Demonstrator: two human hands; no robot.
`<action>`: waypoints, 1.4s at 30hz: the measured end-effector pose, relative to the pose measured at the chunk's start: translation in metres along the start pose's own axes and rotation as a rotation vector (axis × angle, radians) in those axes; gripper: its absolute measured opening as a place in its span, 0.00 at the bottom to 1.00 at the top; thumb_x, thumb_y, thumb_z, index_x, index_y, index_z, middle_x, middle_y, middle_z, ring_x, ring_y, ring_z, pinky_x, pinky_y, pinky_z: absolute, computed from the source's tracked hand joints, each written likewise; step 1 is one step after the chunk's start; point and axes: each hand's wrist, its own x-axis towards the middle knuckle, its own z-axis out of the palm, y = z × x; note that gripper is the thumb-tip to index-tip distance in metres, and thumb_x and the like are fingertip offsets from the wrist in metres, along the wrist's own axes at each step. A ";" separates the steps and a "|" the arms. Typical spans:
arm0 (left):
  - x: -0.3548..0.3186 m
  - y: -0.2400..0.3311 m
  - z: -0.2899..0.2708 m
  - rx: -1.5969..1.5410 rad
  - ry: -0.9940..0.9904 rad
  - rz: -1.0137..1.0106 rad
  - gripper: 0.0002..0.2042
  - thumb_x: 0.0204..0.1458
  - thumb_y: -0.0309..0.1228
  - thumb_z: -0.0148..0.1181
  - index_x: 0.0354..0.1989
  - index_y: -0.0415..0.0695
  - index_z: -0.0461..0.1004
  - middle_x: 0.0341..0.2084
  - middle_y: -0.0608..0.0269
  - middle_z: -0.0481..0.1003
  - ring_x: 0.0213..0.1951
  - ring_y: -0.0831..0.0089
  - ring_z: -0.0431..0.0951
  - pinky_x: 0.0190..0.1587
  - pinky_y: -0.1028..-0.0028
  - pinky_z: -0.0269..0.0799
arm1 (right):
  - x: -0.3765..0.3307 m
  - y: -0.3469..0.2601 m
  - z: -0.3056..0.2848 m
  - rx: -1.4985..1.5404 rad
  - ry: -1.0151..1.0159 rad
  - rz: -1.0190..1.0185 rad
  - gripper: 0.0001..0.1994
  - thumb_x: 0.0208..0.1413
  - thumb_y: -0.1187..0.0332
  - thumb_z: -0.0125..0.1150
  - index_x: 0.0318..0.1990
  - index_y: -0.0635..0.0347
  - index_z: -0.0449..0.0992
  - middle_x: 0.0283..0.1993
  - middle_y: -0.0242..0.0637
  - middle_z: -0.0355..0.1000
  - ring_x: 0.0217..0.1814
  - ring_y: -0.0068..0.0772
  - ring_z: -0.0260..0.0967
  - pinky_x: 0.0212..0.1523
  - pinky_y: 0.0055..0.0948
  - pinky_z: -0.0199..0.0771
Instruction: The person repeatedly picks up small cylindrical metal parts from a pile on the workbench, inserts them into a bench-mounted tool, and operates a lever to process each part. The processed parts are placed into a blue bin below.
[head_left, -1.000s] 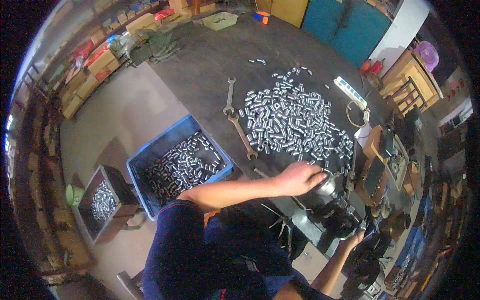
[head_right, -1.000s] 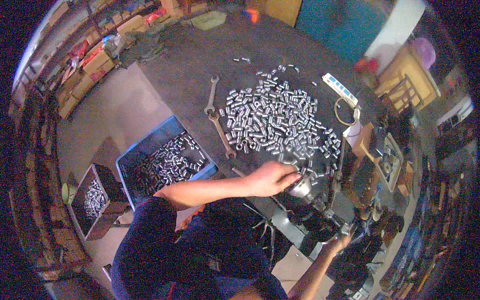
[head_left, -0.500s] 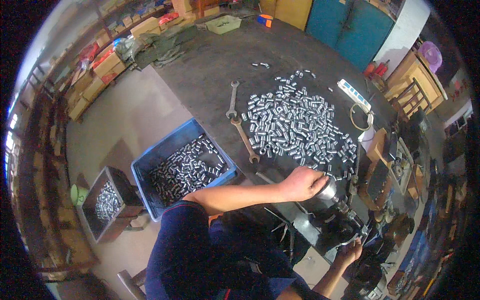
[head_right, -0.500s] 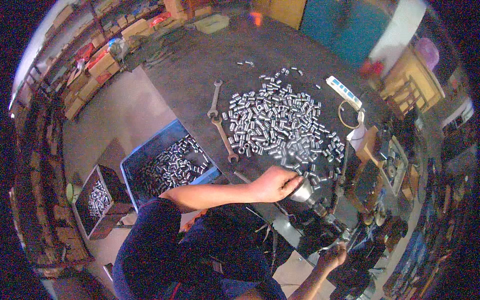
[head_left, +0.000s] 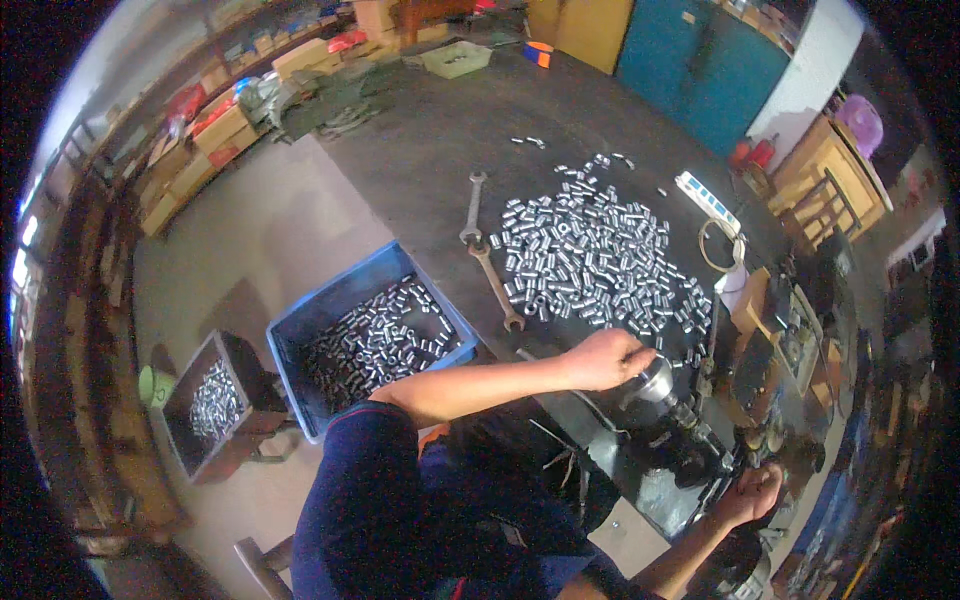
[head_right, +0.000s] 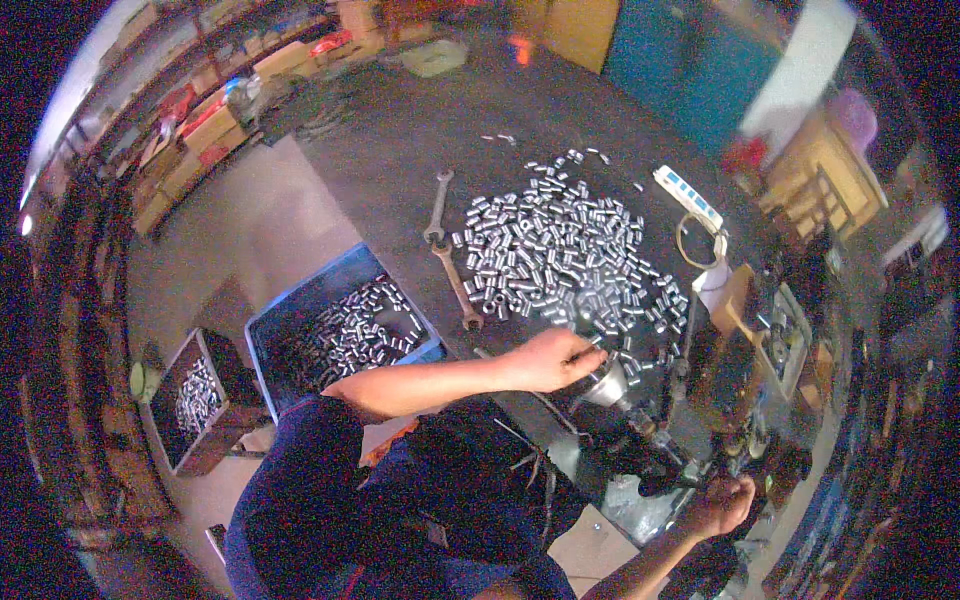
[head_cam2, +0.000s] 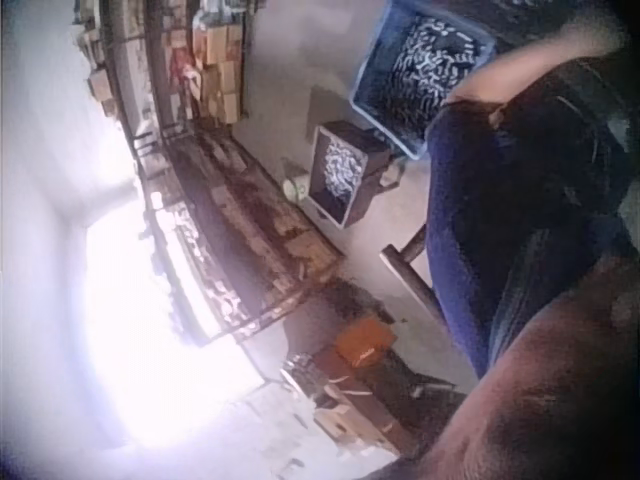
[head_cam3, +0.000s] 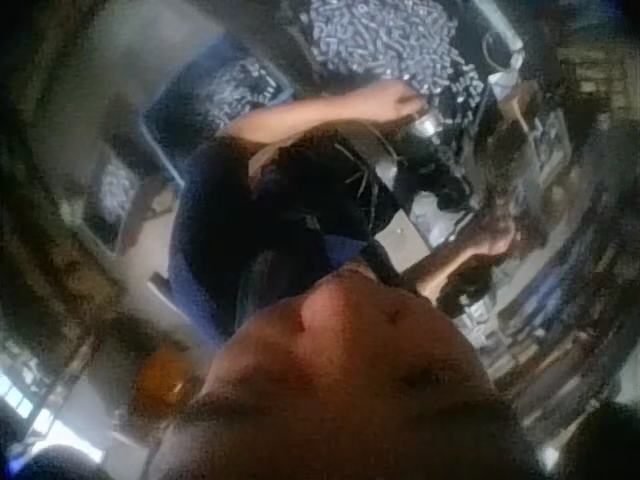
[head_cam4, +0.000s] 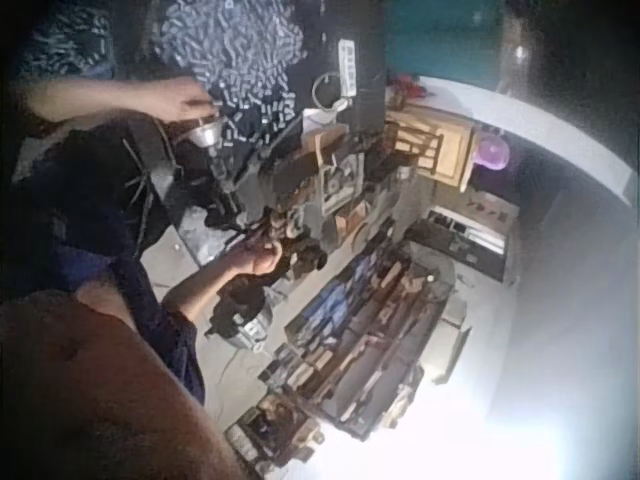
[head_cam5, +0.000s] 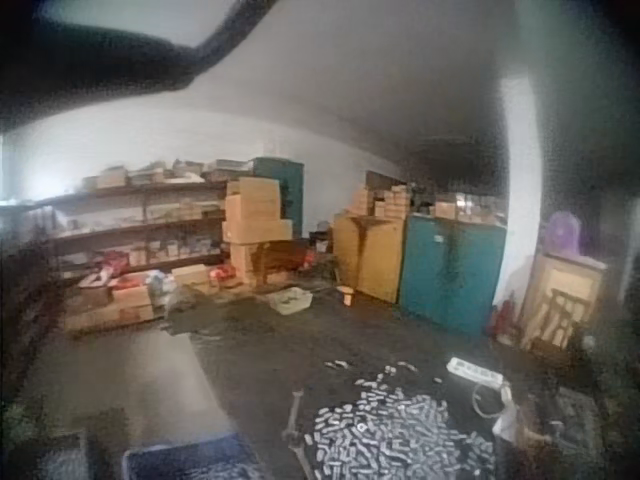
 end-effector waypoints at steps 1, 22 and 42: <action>-0.001 -0.001 0.000 -0.007 0.028 0.027 0.17 0.52 0.40 0.45 0.24 0.37 0.71 0.12 0.47 0.66 0.13 0.62 0.66 0.20 0.66 0.61 | -0.011 -0.017 0.001 0.247 0.018 0.162 0.12 0.53 0.61 0.44 0.30 0.61 0.67 0.16 0.22 0.48 0.15 0.13 0.41 0.14 0.15 0.40; -0.093 -0.072 -0.090 -0.047 0.221 -0.586 0.16 0.52 0.35 0.46 0.18 0.36 0.68 0.06 0.66 0.63 0.09 0.79 0.63 0.13 0.77 0.58 | 0.000 -0.014 0.036 0.233 0.220 0.177 0.08 0.50 0.71 0.42 0.26 0.65 0.67 0.15 0.24 0.52 0.12 0.14 0.46 0.10 0.13 0.47; 0.008 -0.057 0.026 0.285 -0.041 0.193 0.08 0.39 0.28 0.53 0.30 0.43 0.70 0.26 0.55 0.71 0.29 0.55 0.72 0.30 0.63 0.67 | -0.060 0.060 0.000 0.110 0.194 0.423 0.09 0.47 0.67 0.50 0.30 0.64 0.70 0.21 0.28 0.63 0.22 0.19 0.59 0.24 0.20 0.59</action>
